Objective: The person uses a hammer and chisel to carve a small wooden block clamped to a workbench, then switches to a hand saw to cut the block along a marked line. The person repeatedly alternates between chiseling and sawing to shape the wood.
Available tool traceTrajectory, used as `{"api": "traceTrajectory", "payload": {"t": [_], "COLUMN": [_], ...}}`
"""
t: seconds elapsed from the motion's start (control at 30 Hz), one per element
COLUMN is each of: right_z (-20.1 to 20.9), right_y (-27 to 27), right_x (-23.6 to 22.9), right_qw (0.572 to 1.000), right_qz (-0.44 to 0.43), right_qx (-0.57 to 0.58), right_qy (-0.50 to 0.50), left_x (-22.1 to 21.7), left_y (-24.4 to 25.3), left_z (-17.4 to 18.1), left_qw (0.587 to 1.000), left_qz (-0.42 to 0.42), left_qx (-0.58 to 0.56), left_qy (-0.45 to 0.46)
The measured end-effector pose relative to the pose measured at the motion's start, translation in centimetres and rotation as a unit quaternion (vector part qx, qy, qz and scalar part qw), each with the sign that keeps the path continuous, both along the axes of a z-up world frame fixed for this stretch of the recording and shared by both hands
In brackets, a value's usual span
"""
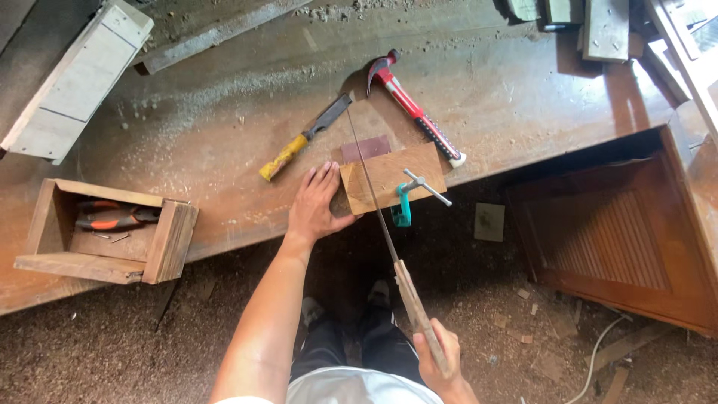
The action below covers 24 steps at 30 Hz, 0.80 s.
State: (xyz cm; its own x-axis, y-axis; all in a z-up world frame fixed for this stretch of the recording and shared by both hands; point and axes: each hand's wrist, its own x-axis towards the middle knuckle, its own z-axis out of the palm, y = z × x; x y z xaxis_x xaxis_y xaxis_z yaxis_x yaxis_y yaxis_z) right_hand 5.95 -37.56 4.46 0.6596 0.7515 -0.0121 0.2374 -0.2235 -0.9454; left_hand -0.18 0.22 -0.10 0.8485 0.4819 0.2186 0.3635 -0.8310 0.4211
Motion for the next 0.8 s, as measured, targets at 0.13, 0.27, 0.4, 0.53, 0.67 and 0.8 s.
{"api": "traceTrajectory", "payload": {"t": [0.13,0.27,0.4,0.53,0.67,0.8], "right_z": [-0.1,0.0,0.5,1.6,1.6,1.3], "right_y": [0.7,2.4,3.8,4.8,8.5,11.4], "right_x": [0.5,1.5,2.1,2.2,3.2,3.8], "right_qw": [0.999,1.0,1.0,1.0,0.999,1.0], "right_qz": [-0.003,0.005,0.015,0.026,0.026,0.01], "right_qx": [0.034,0.009,-0.007,-0.009,-0.012,0.019], "right_qy": [-0.011,0.022,0.006,0.009,0.027,-0.012], "left_x": [-0.2,0.0,0.1,-0.4,-0.3,-0.4], "left_y": [-0.3,-0.3,0.0,-0.4,-0.5,-0.2], "left_z": [-0.4,-0.4,-0.3,-0.7,-0.8,-0.5], "left_qw": [1.0,0.999,1.0,1.0,1.0,1.0], "left_qz": [0.004,0.006,0.005,0.007,0.003,0.006], "left_qx": [-0.005,-0.009,-0.011,-0.01,-0.009,-0.007], "left_qy": [-0.006,0.031,0.019,0.011,0.021,0.028]}}
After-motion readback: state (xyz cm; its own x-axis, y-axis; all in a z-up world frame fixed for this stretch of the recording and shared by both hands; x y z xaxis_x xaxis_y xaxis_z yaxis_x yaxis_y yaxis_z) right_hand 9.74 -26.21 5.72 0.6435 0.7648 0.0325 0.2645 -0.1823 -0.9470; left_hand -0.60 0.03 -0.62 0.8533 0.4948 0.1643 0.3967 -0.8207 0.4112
